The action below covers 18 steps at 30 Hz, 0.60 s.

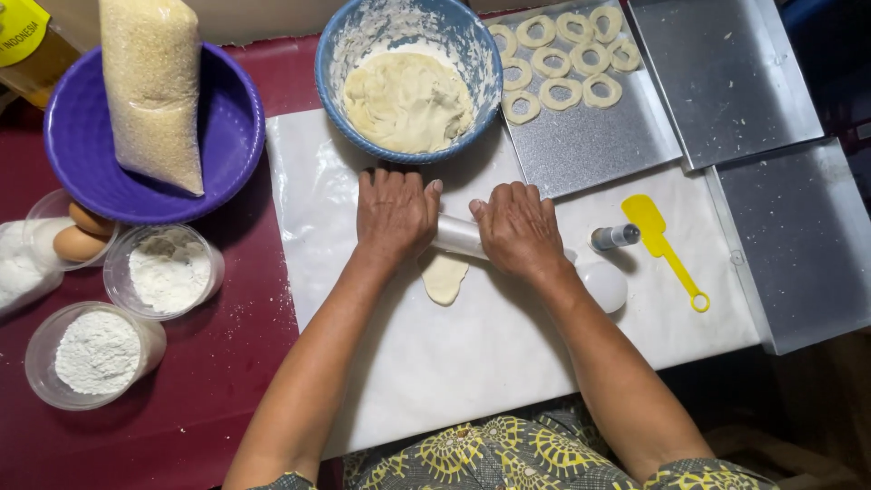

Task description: Shaping and cutting dough into rings for pastries.

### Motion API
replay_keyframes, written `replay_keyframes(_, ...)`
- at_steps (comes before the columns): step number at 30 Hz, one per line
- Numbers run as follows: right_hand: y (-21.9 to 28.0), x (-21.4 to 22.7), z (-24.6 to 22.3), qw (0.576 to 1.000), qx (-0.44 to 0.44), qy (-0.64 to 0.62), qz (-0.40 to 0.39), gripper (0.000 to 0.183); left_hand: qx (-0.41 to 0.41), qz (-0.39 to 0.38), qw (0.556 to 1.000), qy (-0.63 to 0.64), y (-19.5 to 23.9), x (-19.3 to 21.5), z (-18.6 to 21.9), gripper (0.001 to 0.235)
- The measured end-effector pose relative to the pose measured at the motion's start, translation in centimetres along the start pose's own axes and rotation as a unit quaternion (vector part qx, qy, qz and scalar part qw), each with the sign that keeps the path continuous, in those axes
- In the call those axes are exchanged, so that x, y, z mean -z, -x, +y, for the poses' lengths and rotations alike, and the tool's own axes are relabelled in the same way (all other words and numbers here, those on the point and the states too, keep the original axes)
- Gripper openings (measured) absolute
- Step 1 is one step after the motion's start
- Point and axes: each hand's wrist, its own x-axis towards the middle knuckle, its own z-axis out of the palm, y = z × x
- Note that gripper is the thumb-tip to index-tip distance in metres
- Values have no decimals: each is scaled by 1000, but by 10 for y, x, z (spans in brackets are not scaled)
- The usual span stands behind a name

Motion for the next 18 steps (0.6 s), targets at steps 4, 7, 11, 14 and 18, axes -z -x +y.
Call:
replay_keyframes(4,8,9,-12,1000,-3,4,-5,34,-12,38,999,28,16,8,4,36)
replay_keyframes(7,27,5,-20,1000,-2,-9,16,36,-48,81,995,11,38,0,0,46)
replay_keyframes(11,53,-17,-18,999,16,15,27,58,-53,80,995,24,70,-10,-4,64)
replay_keyframes(14,71,-30,-16,998,46,29,42,68,-40,51,998,8,95,-12,-2,69)
replay_keyframes(18,92,-33,-19,997,72,23,36,77,-22,40,999,3,128,-19,0,70)
